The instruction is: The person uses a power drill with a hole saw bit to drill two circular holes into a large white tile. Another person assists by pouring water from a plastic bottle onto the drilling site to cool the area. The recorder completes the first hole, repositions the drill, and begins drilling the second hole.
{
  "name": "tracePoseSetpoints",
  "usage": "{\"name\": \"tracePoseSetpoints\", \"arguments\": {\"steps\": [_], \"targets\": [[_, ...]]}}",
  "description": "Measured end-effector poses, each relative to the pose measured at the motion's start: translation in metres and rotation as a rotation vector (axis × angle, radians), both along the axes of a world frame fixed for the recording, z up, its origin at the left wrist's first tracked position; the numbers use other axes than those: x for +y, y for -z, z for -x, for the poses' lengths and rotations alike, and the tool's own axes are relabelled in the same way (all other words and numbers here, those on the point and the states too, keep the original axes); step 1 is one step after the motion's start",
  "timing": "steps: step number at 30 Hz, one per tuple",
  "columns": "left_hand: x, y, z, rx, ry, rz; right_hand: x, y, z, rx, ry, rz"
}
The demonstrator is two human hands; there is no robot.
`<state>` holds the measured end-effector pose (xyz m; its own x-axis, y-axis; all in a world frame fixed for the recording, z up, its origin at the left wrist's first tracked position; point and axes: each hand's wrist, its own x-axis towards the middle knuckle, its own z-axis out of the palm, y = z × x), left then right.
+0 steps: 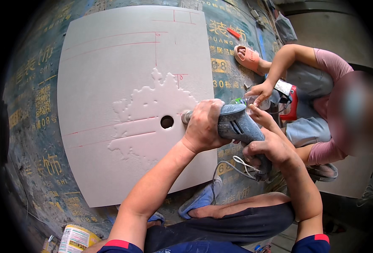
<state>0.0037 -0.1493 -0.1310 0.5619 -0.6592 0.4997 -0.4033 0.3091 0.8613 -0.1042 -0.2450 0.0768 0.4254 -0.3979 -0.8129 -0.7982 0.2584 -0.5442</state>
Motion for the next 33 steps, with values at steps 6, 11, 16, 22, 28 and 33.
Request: {"name": "tracePoseSetpoints", "arguments": {"steps": [6, 11, 16, 22, 28, 33], "targets": [[0.001, 0.0, 0.0, -0.014, 0.005, -0.013, 0.006, 0.002, 0.002, -0.01, 0.017, 0.005], [0.0, -0.001, 0.002, -0.015, 0.008, -0.007, 0.003, 0.01, 0.011, -0.034, 0.081, -0.017], [-0.001, 0.001, 0.004, -0.026, 0.004, -0.002, 0.0, 0.012, 0.016, -0.045, 0.061, -0.057], [0.001, 0.001, 0.006, -0.038, 0.008, -0.001, 0.0, 0.015, 0.024, -0.054, 0.082, -0.082], [0.002, 0.003, 0.008, -0.041, 0.004, -0.001, 0.002, 0.017, 0.028, -0.013, 0.057, -0.059], [0.004, 0.004, 0.008, -0.038, 0.005, 0.01, -0.004, 0.019, 0.029, 0.101, -0.004, -0.142]]}}
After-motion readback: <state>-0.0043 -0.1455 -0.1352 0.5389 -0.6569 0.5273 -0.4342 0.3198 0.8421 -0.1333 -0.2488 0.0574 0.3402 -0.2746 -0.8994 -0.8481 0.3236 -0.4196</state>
